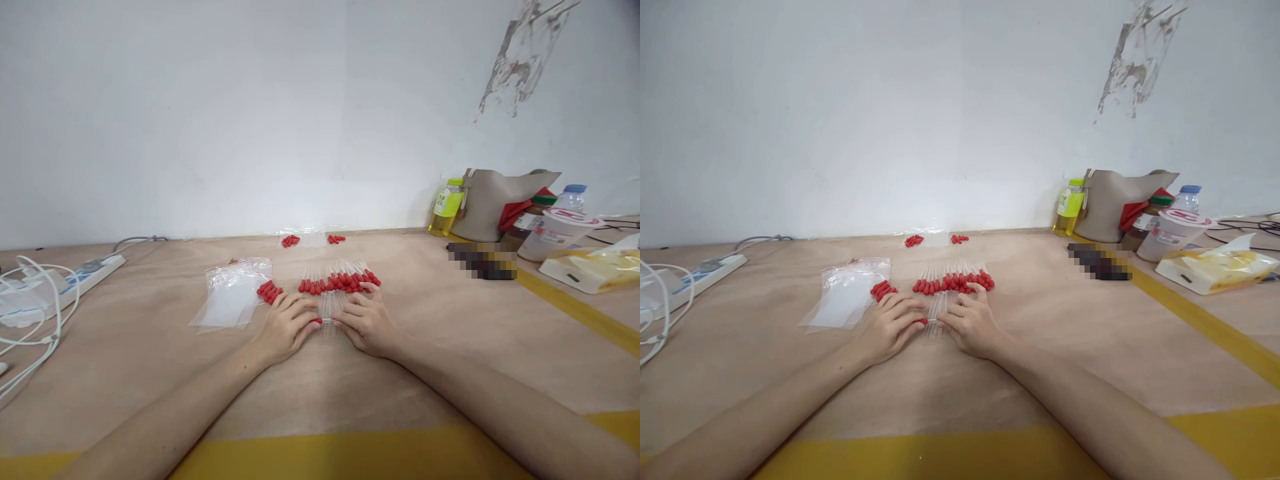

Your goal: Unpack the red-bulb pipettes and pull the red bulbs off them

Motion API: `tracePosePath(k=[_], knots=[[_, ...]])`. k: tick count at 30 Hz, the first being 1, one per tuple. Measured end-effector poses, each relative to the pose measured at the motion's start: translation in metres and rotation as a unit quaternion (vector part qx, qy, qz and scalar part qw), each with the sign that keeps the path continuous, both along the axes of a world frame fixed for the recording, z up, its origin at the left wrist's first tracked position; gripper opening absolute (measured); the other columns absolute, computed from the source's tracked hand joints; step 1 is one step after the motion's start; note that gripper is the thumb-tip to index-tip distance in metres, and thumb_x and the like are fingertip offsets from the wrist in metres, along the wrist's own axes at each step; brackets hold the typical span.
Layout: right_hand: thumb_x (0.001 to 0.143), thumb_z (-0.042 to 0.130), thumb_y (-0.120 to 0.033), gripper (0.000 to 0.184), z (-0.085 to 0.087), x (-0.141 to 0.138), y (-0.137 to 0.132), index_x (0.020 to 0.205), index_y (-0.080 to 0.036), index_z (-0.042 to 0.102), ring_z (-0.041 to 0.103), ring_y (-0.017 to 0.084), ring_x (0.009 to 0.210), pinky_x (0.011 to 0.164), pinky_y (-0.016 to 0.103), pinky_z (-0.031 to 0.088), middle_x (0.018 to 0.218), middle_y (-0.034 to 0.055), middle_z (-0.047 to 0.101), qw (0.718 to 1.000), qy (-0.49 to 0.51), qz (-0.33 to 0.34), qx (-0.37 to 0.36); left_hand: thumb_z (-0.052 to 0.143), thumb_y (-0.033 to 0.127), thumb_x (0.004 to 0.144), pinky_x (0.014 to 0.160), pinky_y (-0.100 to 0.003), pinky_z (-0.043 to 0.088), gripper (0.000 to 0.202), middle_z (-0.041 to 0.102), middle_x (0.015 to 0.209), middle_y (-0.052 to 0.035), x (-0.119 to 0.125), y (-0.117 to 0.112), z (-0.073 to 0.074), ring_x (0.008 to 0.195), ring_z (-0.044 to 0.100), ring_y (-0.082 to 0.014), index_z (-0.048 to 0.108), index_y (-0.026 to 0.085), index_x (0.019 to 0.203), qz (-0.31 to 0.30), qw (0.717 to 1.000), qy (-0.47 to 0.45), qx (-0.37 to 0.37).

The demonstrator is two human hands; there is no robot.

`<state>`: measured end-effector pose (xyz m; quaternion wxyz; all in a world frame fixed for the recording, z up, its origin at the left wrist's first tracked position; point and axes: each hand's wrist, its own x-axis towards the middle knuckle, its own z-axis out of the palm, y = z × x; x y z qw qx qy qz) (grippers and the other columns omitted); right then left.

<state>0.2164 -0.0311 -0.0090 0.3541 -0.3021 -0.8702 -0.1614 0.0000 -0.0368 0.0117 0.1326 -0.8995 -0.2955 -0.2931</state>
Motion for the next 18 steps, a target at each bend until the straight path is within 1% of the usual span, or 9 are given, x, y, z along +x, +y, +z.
tracePosePath(k=[4, 9, 12, 16, 18], knots=[[0.086, 0.046, -0.029, 0.019, 0.001, 0.002, -0.001, 0.083, -0.026, 0.064, 0.046, 0.012, 0.069, 0.091, 0.039, 0.020, 0.059, -0.0034, 0.059, 1.000, 0.000, 0.013, 0.004, 0.050, 0.028, 0.084, 0.084, -0.037, 0.033, 0.015, 0.066, 0.087, -0.0025, -0.004, 0.000, 0.000, 0.090, 0.052, -0.0186, 0.063, 0.021, 0.082, -0.001, 1.000, 0.020, 0.013], [0.085, 0.047, -0.028, 0.018, 0.003, 0.003, -0.004, 0.082, -0.026, 0.064, 0.045, 0.011, 0.067, 0.093, 0.039, 0.019, 0.057, -0.0048, 0.058, 1.000, -0.009, 0.019, 0.000, 0.049, 0.030, 0.085, 0.082, -0.037, 0.034, 0.019, 0.066, 0.081, -0.0023, -0.004, -0.005, 0.006, 0.085, 0.053, -0.0184, 0.062, 0.021, 0.076, 0.000, 0.999, 0.039, 0.019], [0.084, 0.047, -0.028, 0.017, 0.002, 0.003, -0.006, 0.081, -0.026, 0.064, 0.046, 0.011, 0.067, 0.094, 0.039, 0.019, 0.058, -0.0047, 0.058, 1.000, -0.011, 0.021, -0.002, 0.047, 0.029, 0.085, 0.081, -0.037, 0.035, 0.020, 0.066, 0.080, -0.0025, -0.005, -0.007, 0.006, 0.083, 0.053, -0.0178, 0.062, 0.021, 0.075, -0.004, 0.999, 0.035, 0.020], [0.084, 0.047, -0.026, 0.018, 0.003, 0.013, -0.007, 0.078, -0.026, 0.064, 0.046, 0.010, 0.065, 0.094, 0.038, 0.020, 0.056, -0.0046, 0.057, 1.000, 0.001, 0.025, -0.009, 0.046, 0.025, 0.085, 0.077, -0.035, 0.038, 0.017, 0.065, 0.081, -0.0030, -0.018, -0.005, 0.000, 0.081, 0.054, -0.0169, 0.062, 0.021, 0.078, -0.023, 1.000, 0.017, 0.013], [0.084, 0.047, -0.026, 0.019, 0.004, 0.021, -0.005, 0.076, -0.025, 0.065, 0.047, 0.011, 0.065, 0.092, 0.038, 0.021, 0.056, -0.0034, 0.058, 1.000, 0.025, 0.002, -0.019, 0.045, 0.023, 0.086, 0.076, -0.034, 0.041, 0.017, 0.064, 0.085, -0.0039, -0.029, -0.001, -0.001, 0.081, 0.055, -0.0165, 0.061, 0.021, 0.082, -0.011, 1.000, -0.028, 0.000]])
